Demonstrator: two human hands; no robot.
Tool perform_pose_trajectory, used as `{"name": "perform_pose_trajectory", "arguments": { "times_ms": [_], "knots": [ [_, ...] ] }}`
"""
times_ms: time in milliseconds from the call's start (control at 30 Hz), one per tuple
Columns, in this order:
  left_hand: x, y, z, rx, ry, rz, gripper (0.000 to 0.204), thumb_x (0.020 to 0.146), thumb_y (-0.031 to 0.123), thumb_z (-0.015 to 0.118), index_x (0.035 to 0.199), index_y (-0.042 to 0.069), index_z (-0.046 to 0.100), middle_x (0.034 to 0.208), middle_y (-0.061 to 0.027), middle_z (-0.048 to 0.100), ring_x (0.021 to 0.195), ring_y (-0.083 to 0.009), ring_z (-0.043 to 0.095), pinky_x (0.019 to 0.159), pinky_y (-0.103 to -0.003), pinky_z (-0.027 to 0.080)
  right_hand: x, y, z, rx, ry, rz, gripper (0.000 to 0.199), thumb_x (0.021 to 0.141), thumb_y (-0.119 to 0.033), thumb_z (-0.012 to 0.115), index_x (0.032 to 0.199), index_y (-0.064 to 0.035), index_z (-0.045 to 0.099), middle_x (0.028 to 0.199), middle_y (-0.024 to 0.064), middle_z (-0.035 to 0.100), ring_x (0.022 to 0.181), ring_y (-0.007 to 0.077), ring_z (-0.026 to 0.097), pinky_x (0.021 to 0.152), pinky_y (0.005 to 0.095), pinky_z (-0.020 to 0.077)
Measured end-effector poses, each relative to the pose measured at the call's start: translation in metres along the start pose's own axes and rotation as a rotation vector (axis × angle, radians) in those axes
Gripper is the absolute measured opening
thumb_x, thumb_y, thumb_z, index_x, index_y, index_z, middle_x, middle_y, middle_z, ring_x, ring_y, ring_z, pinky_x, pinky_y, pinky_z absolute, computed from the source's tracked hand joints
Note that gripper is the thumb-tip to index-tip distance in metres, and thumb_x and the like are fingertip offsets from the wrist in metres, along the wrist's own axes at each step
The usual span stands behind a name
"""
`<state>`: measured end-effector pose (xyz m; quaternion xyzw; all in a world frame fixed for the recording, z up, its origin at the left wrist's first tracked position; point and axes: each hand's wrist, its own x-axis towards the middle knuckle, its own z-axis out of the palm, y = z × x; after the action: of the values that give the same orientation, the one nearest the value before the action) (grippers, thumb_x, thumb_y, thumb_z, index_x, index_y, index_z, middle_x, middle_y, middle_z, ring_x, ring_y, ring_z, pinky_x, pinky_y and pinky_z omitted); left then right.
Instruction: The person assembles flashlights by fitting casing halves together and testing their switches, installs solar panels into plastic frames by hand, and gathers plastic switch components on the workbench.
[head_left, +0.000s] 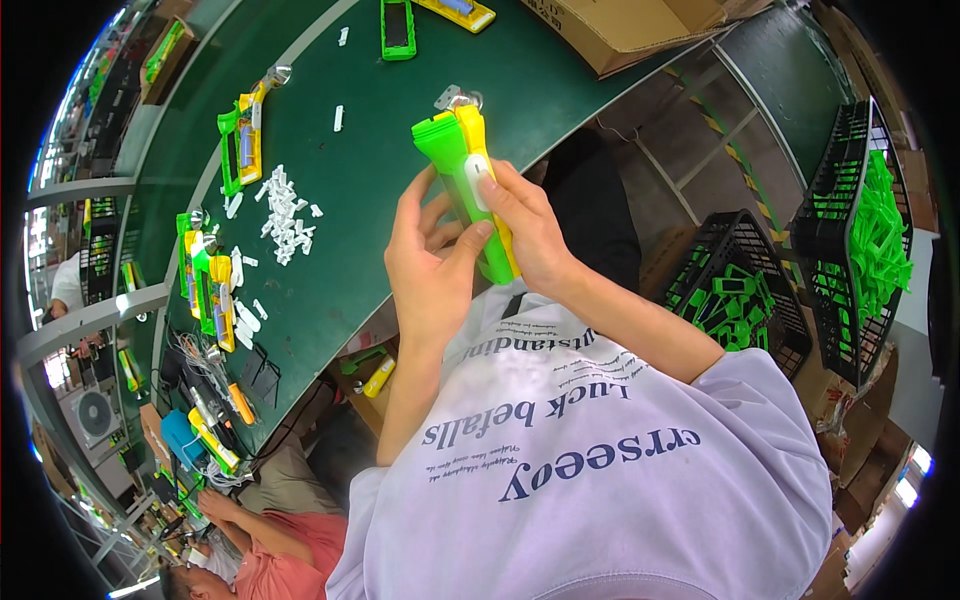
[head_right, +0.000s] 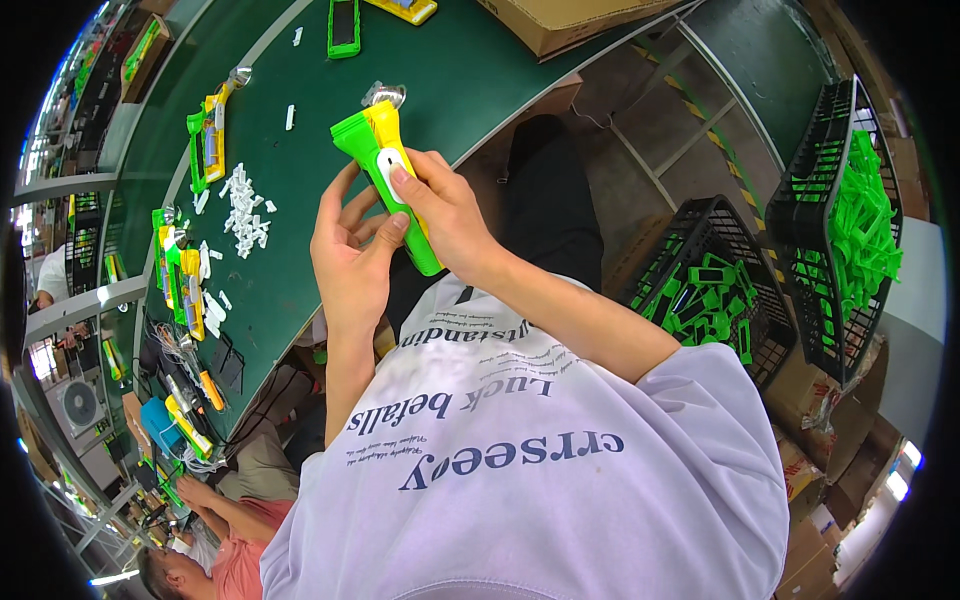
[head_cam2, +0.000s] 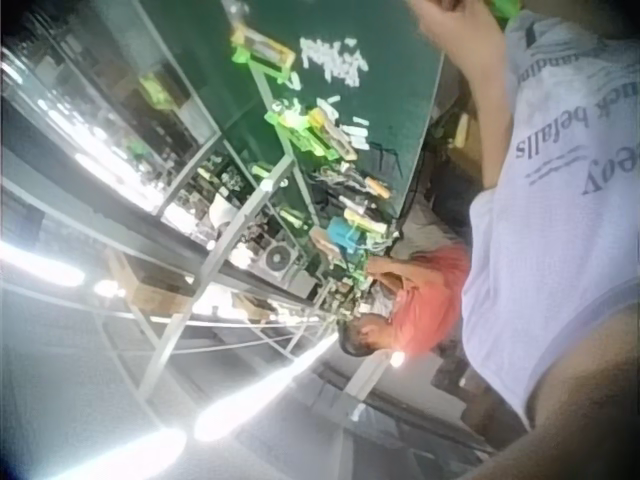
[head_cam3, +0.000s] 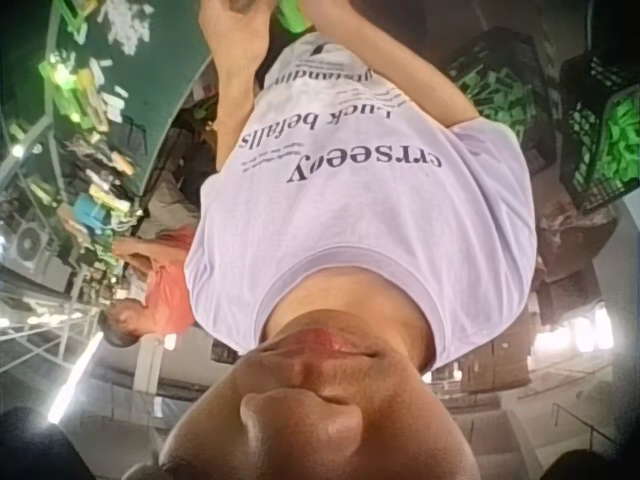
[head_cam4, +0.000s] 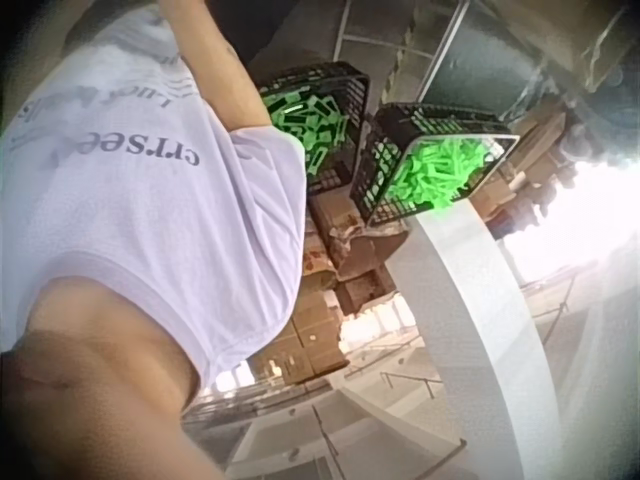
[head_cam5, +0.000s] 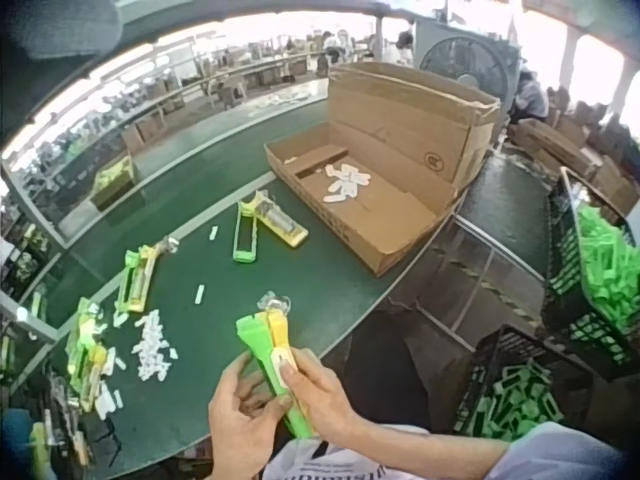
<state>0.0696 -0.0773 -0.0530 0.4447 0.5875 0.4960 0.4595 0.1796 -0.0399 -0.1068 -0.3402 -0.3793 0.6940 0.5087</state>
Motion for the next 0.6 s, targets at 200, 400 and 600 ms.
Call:
{"name": "perform_pose_trajectory", "arguments": {
  "times_ms": [200,400,600],
  "knots": [
    [0.002,-0.013,-0.008,0.015,0.061,0.016,0.069,0.072,-0.005,0.079,0.135,-0.002,0.050,0.101,-0.0146,0.070,0.087,-0.0179,0.068,0.073,-0.029,0.058,-0.002,0.005,-0.012,-0.208,-0.090,0.134,0.040,0.104,-0.027,0.045,0.135,-0.0007,0.049,0.106,0.0029,0.055,0.098,0.0085,0.051,0.084,0.0248,0.0431],
    [0.004,-0.012,-0.017,0.085,0.132,-0.116,0.027,0.078,-0.003,0.075,0.104,-0.007,0.067,0.086,-0.0150,0.073,0.075,-0.0163,0.070,0.067,-0.028,0.056,-0.006,-0.009,-0.013,0.000,-0.273,0.245,0.059,0.089,-0.006,0.046,0.147,-0.0016,0.034,0.132,0.0101,0.050,0.122,0.0157,0.046,0.104,0.0288,0.0354],
    [-0.001,-0.012,-0.028,0.209,0.096,-0.007,0.020,0.081,0.010,0.075,0.095,-0.004,0.071,0.085,-0.0134,0.074,0.074,-0.0160,0.070,0.069,-0.029,0.055,-0.004,-0.003,0.012,-0.533,-0.058,0.088,0.046,0.072,0.007,0.068,0.113,-0.0022,0.050,0.095,0.0054,0.060,0.080,0.0125,0.060,0.068,0.0267,0.0502]
  ]
}}
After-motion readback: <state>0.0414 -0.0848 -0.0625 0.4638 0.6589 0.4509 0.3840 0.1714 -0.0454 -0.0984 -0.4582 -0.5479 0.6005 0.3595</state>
